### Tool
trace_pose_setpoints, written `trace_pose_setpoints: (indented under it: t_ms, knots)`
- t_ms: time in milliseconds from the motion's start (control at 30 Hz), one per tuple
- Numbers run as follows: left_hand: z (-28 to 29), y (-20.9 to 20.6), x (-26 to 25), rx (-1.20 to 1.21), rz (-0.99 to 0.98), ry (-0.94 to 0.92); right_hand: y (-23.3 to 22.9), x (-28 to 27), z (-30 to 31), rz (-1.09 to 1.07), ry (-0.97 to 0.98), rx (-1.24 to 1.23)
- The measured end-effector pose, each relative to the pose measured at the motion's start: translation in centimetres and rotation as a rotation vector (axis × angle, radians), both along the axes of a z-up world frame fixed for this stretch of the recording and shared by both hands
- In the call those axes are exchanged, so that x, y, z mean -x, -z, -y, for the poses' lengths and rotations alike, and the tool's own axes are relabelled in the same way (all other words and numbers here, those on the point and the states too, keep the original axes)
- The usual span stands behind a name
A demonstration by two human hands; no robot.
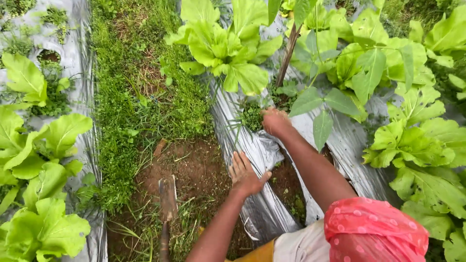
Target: The person uses a small hand hoe to scrape and remove weeds from the soil between rows of leafy green vegetables. They then use their hands to pull additional weeds from around the base of the plants and from under the plastic mulch.
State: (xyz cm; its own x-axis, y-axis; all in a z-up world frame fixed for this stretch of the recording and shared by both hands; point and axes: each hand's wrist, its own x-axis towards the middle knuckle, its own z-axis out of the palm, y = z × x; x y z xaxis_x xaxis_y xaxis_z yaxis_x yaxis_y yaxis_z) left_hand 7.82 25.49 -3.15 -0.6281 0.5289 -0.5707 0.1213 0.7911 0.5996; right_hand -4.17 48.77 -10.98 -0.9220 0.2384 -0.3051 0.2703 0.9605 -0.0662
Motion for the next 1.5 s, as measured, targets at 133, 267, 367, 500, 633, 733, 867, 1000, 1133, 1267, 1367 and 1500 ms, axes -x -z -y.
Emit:
trace_pose_setpoints:
  t_ms: [133, 267, 367, 500, 633, 733, 867, 1000, 1133, 1267, 1367, 1500]
  knots:
    - [-0.3, 2.0, -0.5, -0.035, -0.115, -0.038, 1.5, 2.0, -0.9, -0.044, -0.057, -0.041]
    - [-0.4, 3.1, -0.4, -0.039, -0.130, -0.049, 5.5, 2.9, -1.7, -0.058, -0.055, -0.029]
    - [-1.0, 4.1, 0.0, -0.023, -0.082, -0.048, 3.4, 1.8, -0.8, -0.110, 0.025, 0.007]
    - [-0.8, 4.2, 0.1, 0.015, -0.050, -0.031, 2.8, 1.1, -0.6, -0.086, 0.137, 0.205]
    - [-0.6, 3.8, 0.5, 0.010, -0.009, -0.021, 3.3, 1.1, -0.8, -0.101, 0.163, 0.232]
    - [-0.6, 4.8, 0.3, -0.021, -0.016, -0.036, 1.8, 1.0, -0.3, -0.111, 0.201, 0.297]
    - [-0.2, 3.6, 0.3, -0.015, -0.017, -0.037, 4.5, 1.5, -2.2, -0.121, 0.075, 0.247]
    - [0.0, 3.7, 0.3, -0.032, -0.009, -0.033, 3.1, 1.5, -1.8, -0.111, 0.067, 0.261]
    - [-0.1, 3.6, 0.3, -0.017, 0.002, -0.024, 2.0, 1.2, -1.3, -0.096, 0.061, 0.268]
    - [-0.2, 3.5, 0.3, 0.003, 0.001, -0.013, 3.4, 1.5, -2.2, -0.089, 0.029, 0.290]
    - [-0.3, 3.7, 0.3, -0.009, -0.001, -0.024, -0.2, 0.9, -0.6, -0.049, 0.072, 0.234]
    - [-0.4, 4.1, 0.4, -0.010, -0.007, -0.031, -7.0, -0.9, 2.3, 0.012, 0.064, 0.280]
